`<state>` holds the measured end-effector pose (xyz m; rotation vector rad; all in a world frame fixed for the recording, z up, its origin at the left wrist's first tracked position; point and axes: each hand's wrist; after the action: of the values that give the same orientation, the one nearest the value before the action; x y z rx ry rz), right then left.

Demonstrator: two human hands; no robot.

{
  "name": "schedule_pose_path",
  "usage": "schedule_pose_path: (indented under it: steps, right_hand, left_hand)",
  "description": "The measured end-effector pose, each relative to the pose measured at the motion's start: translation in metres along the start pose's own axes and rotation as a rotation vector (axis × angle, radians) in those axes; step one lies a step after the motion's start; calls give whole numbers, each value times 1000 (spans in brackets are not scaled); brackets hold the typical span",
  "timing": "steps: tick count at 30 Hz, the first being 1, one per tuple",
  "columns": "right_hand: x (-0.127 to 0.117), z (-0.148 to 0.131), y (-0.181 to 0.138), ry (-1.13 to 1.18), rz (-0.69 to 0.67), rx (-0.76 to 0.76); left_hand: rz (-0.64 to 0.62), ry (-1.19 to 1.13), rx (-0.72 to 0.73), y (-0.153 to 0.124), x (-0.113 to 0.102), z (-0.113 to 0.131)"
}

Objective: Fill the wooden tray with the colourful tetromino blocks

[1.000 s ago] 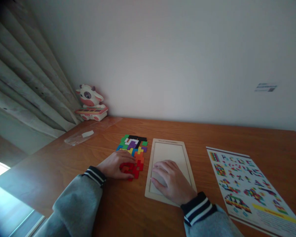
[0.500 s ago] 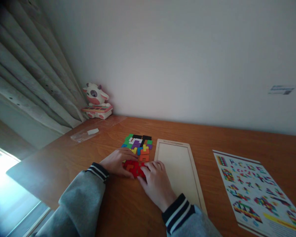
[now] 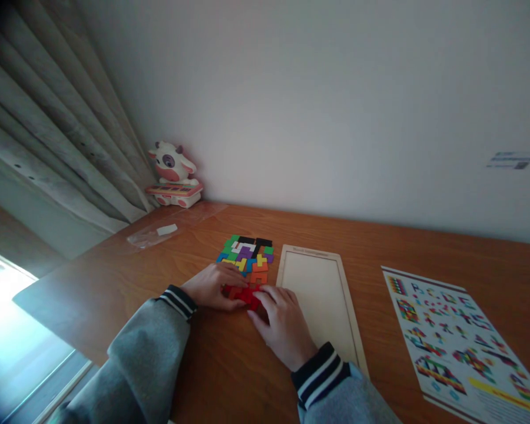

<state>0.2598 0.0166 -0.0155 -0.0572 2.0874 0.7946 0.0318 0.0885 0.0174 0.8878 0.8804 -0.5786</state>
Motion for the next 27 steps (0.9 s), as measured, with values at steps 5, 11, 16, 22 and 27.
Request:
schedule_pose_path:
  steps: [5, 11, 16, 22, 27]
  right_hand:
    - [0, 0, 1, 3, -20, -3]
    - [4, 3, 0, 40, -11, -15]
    - [5, 3, -2, 52, -4, 12]
    - [5, 5, -2, 33, 14, 8]
    - [5, 5, -2, -21, 52, 14]
  left_hand:
    - [-21, 31, -14, 1, 1, -1]
    - [-75, 24, -43, 0, 0, -3]
    - [-62, 15, -46, -2, 3, -8]
    - [-59, -23, -60, -1, 5, -8]
    - [-59, -18, -53, -1, 5, -7]
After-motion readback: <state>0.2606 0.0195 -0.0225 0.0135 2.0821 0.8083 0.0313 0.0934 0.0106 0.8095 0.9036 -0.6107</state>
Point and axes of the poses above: each hand's wrist, its own y-axis towards the middle knuckle, its own x-axis out of the palm, z = x × y, and after that the axes turned 6 degrees about z, right-handed
